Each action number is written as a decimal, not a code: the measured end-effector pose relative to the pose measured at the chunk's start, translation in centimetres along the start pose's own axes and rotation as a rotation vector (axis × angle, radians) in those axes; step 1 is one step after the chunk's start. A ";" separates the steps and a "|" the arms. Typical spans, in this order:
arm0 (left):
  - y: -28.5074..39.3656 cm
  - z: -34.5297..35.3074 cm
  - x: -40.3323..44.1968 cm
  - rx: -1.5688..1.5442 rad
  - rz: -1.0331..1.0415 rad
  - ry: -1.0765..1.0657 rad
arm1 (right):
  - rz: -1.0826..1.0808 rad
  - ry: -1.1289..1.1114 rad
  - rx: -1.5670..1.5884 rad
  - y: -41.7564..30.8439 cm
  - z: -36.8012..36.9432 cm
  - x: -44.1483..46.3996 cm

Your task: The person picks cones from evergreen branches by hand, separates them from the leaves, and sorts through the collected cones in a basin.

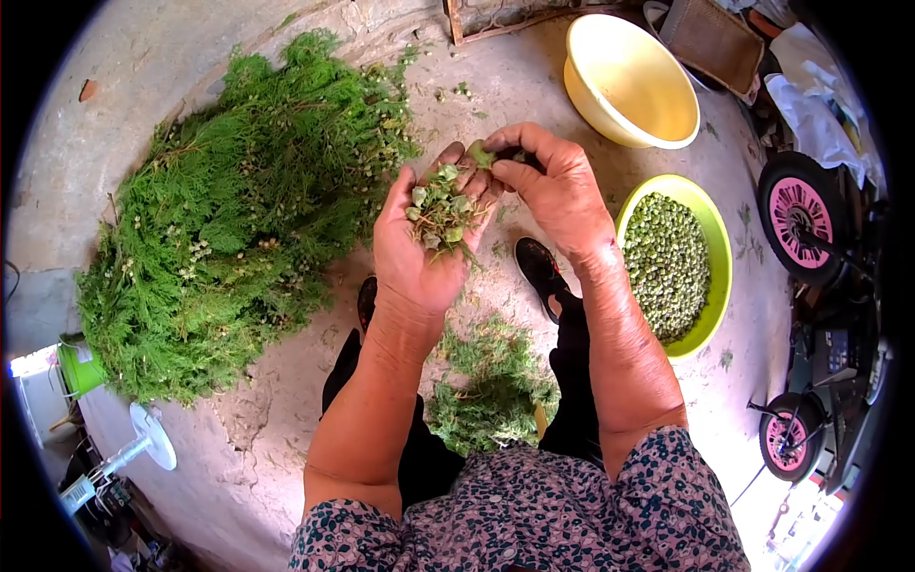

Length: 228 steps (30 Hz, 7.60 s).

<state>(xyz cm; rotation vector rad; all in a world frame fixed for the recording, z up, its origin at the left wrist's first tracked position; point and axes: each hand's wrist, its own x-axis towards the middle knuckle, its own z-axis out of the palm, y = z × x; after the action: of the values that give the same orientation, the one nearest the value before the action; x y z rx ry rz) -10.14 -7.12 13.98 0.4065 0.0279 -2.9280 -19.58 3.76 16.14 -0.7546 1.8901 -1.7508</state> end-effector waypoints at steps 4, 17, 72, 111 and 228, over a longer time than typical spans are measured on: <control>0.0 0.0 0.2 -0.002 0.022 0.007 | 0.072 0.037 -0.011 -0.7 -0.5 0.0; -0.7 0.2 -1.0 0.425 0.080 0.260 | -0.252 0.010 -0.480 -0.2 0.8 -0.5; 0.1 -1.4 0.5 0.190 -0.038 -0.065 | 0.235 0.011 0.244 -1.4 1.2 -0.6; 0.3 -1.0 0.3 0.101 -0.054 0.295 | 0.324 0.020 0.819 0.2 0.2 -0.3; -0.9 -0.1 -0.2 0.227 0.131 0.019 | 0.224 0.102 0.101 -1.9 0.4 -0.9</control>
<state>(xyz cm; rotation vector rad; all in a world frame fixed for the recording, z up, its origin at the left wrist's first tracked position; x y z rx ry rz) -10.11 -6.23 13.92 0.4511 -0.3187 -2.8055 -18.48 4.00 17.99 -0.4056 1.8546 -1.7556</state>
